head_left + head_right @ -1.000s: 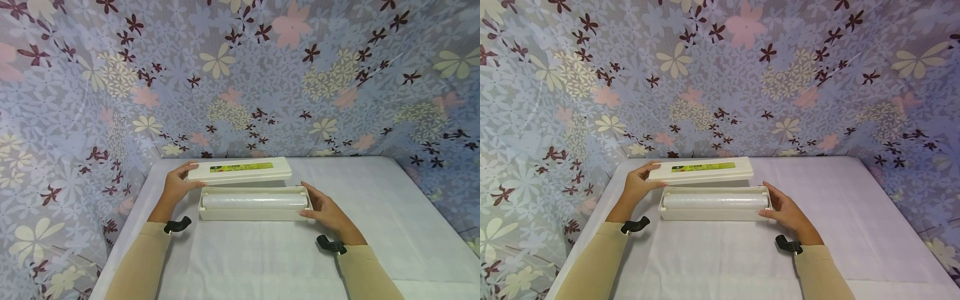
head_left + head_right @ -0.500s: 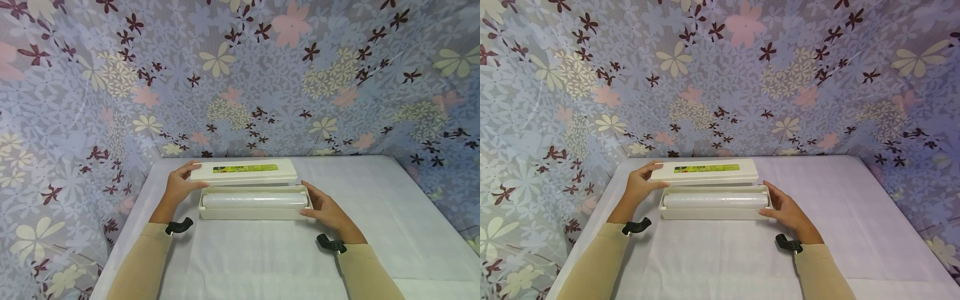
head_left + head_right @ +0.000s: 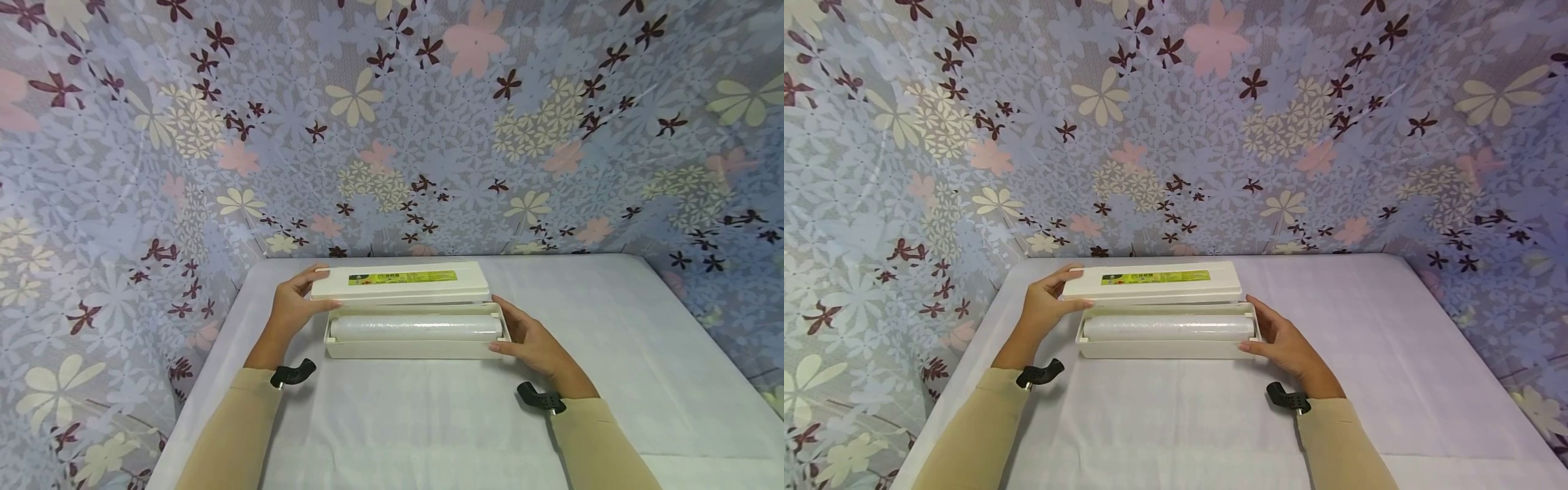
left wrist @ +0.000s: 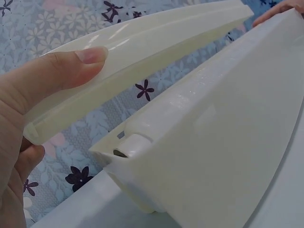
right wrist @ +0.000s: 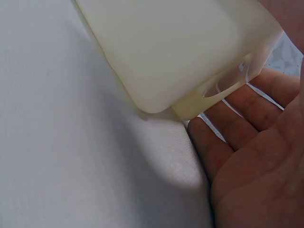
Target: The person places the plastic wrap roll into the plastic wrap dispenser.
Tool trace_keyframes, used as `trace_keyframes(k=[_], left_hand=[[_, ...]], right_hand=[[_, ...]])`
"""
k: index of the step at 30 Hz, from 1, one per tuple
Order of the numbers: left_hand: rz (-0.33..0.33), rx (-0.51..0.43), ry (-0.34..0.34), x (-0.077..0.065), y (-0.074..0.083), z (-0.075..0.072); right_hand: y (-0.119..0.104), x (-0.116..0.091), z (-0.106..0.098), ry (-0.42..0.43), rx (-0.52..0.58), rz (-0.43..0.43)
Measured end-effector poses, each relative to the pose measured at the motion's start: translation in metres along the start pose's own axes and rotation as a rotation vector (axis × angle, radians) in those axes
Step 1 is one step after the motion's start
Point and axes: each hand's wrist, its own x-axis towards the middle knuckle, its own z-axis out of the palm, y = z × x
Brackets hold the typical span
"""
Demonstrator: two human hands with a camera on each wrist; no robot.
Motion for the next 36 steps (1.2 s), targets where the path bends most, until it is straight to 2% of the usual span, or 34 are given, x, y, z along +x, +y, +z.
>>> trace_keyframes(k=[19, 36], left_hand=[[0.010, -0.037, -0.009, -0.009, -0.003, 0.006], [0.061, -0.069, -0.016, -0.016, -0.002, 0.014]], right_hand=[[0.001, -0.002, 0.001, -0.002, 0.041, -0.002], [0.000, -0.003, 0.002, -0.006, 0.048, -0.010]])
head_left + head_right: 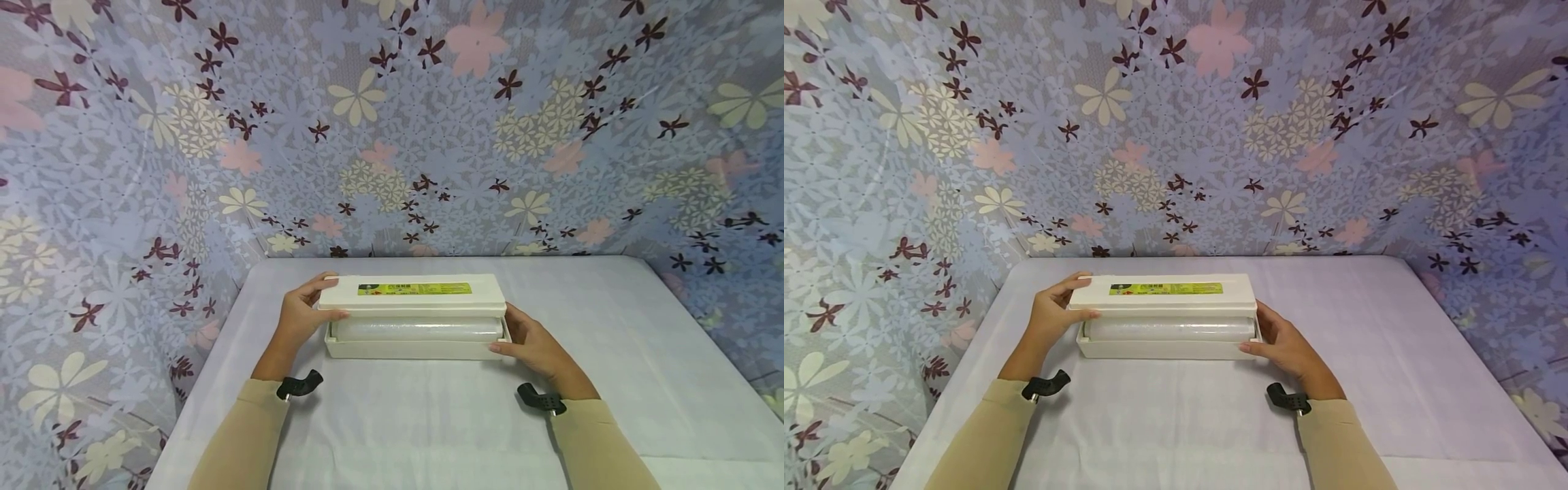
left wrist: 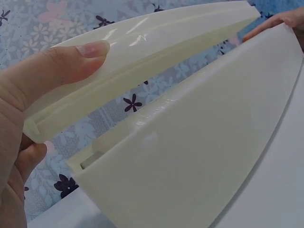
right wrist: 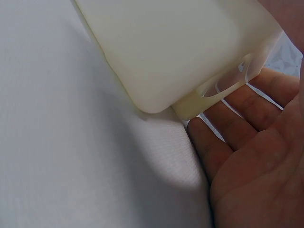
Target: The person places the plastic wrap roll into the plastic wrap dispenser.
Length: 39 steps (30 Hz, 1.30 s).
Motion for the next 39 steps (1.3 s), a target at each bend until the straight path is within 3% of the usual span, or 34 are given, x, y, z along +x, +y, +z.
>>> trace_keyframes(k=[27, 39], left_hand=[[0.050, -0.072, -0.011, -0.015, -0.002, 0.004], [0.033, -0.099, -0.021, -0.018, 0.000, 0.006]], right_hand=[[-0.001, 0.000, 0.000, 0.010, -0.005, 0.004], [0.000, -0.002, -0.001, 0.016, 0.012, 0.001]])
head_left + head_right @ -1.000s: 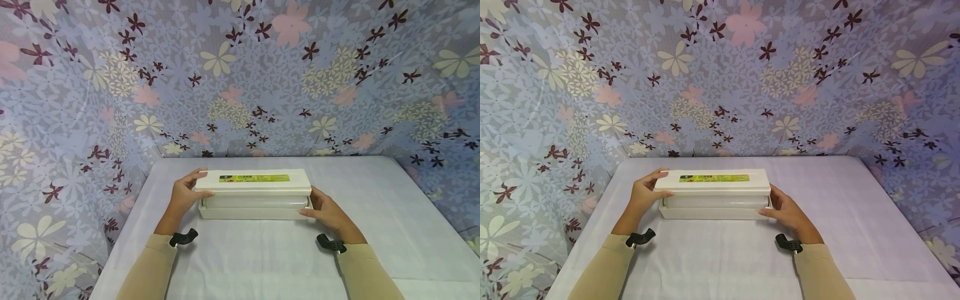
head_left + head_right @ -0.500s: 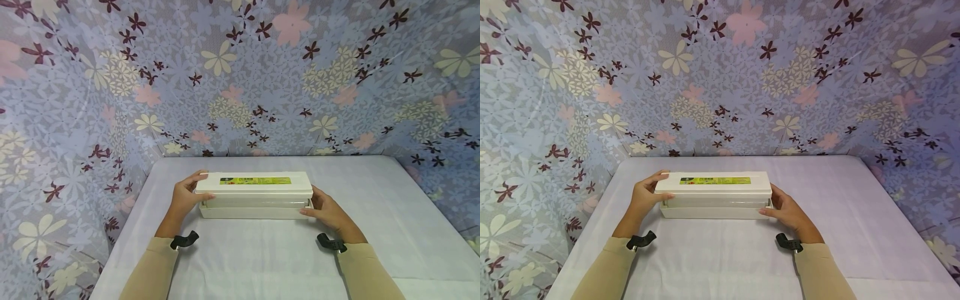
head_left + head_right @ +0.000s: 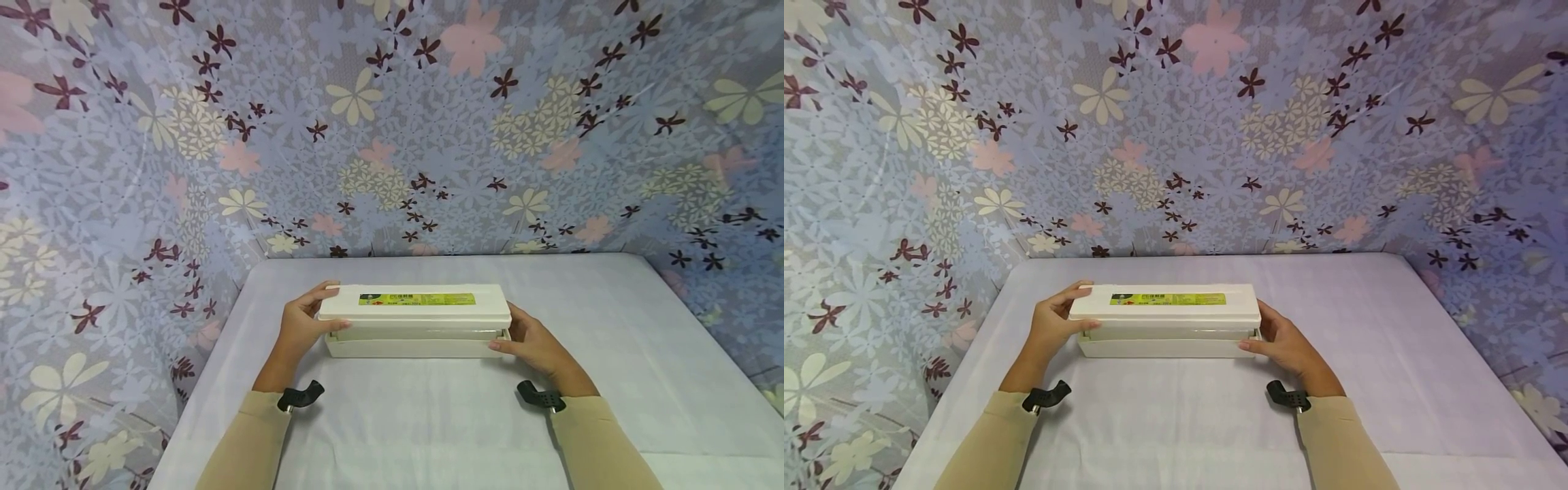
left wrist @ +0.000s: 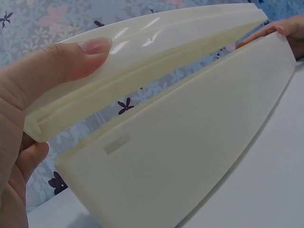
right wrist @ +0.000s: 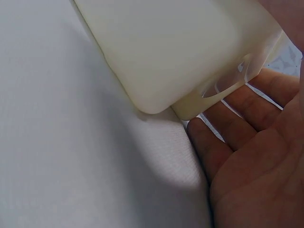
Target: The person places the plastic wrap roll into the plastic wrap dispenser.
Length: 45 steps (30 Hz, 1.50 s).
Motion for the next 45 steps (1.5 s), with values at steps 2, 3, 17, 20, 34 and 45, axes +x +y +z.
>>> trace_keyframes(k=[2, 3, 17, 20, 34, 45], left_hand=[[-0.003, -0.009, -0.005, 0.000, 0.000, 0.000], [-0.005, -0.012, -0.007, 0.000, 0.000, 0.001], [-0.002, -0.014, -0.005, -0.003, 0.001, 0.003], [-0.008, -0.011, -0.004, -0.004, 0.001, 0.003], [0.010, 0.005, 0.001, -0.005, 0.000, 0.004], [0.003, -0.003, 0.005, -0.006, 0.001, 0.005]], right_hand=[[0.000, 0.000, 0.000, -0.002, 0.004, -0.002], [0.000, 0.000, 0.000, -0.004, 0.005, -0.004], [-0.001, 0.001, 0.001, 0.000, 0.008, -0.016], [-0.001, 0.001, 0.002, 0.018, -0.023, -0.011], [-0.011, 0.006, 0.005, 0.128, -0.037, -0.253], [-0.026, 0.007, 0.016, 0.156, -0.052, -0.245]])
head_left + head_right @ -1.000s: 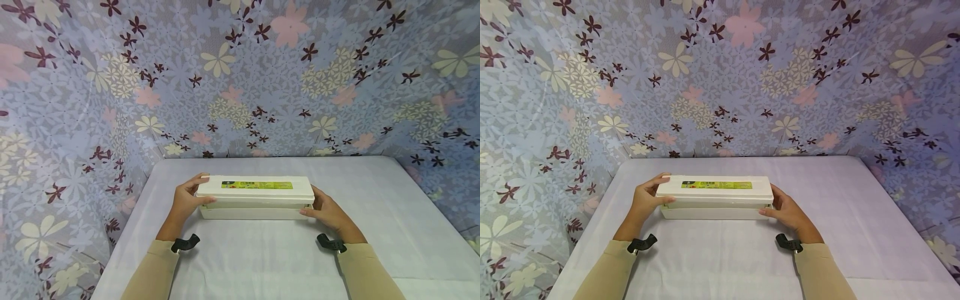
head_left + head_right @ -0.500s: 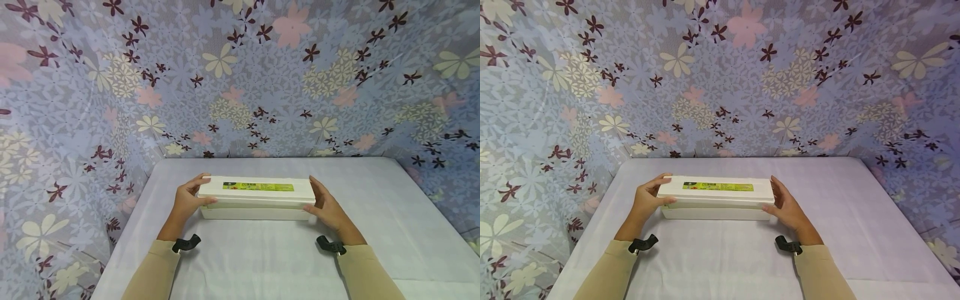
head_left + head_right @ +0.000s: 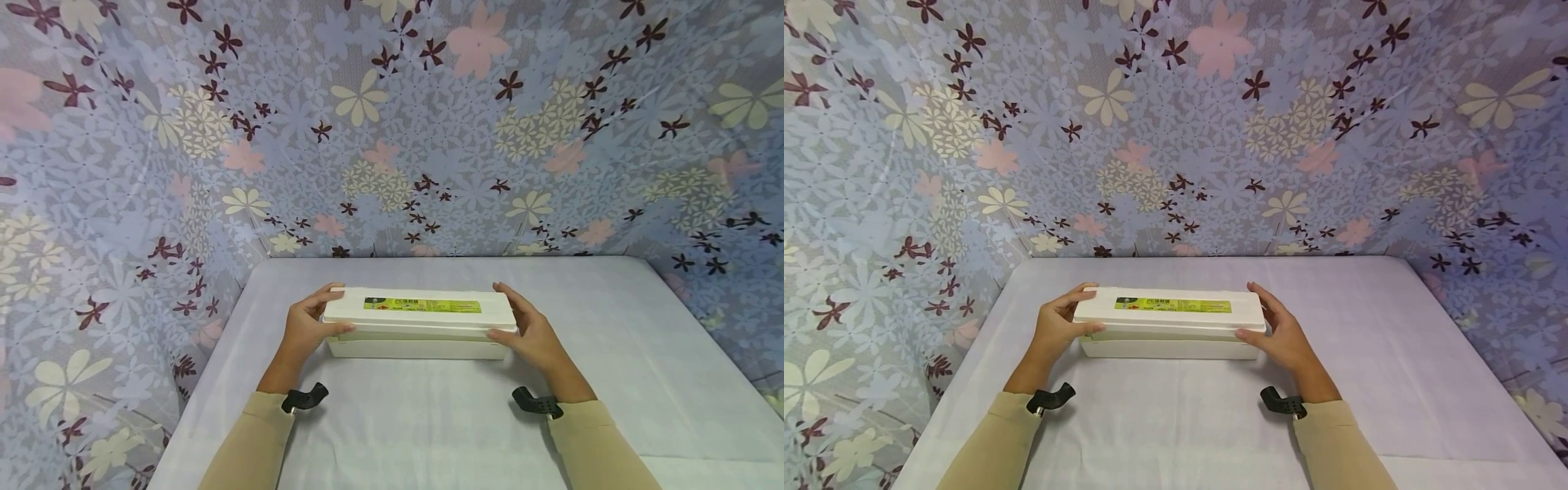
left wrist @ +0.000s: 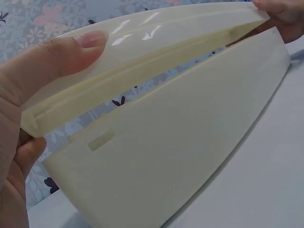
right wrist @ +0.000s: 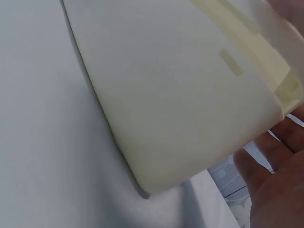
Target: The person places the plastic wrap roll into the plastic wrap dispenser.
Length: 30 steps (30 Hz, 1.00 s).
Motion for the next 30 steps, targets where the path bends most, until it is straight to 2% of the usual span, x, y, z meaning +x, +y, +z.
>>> trace_keyframes(k=[10, 17, 22, 30], left_hand=[[-0.001, -0.025, -0.011, -0.0012, -0.0018, 0.0008], [0.005, 0.039, -0.021, -0.0031, -0.0070, -0.0025], [0.009, 0.079, -0.035, -0.0044, -0.0074, -0.0024], [0.044, 0.048, -0.059, -0.0064, -0.0068, -0.0029]], right_hand=[[-0.0020, -0.0014, 0.0013, 0.039, 0.030, 0.071], [-0.0035, -0.0021, 0.0006, 0.055, 0.037, 0.131], [-0.0014, -0.0031, -0.0005, 0.054, 0.049, 0.137], [-0.0018, -0.0031, 0.0010, 0.043, 0.053, 0.105]])
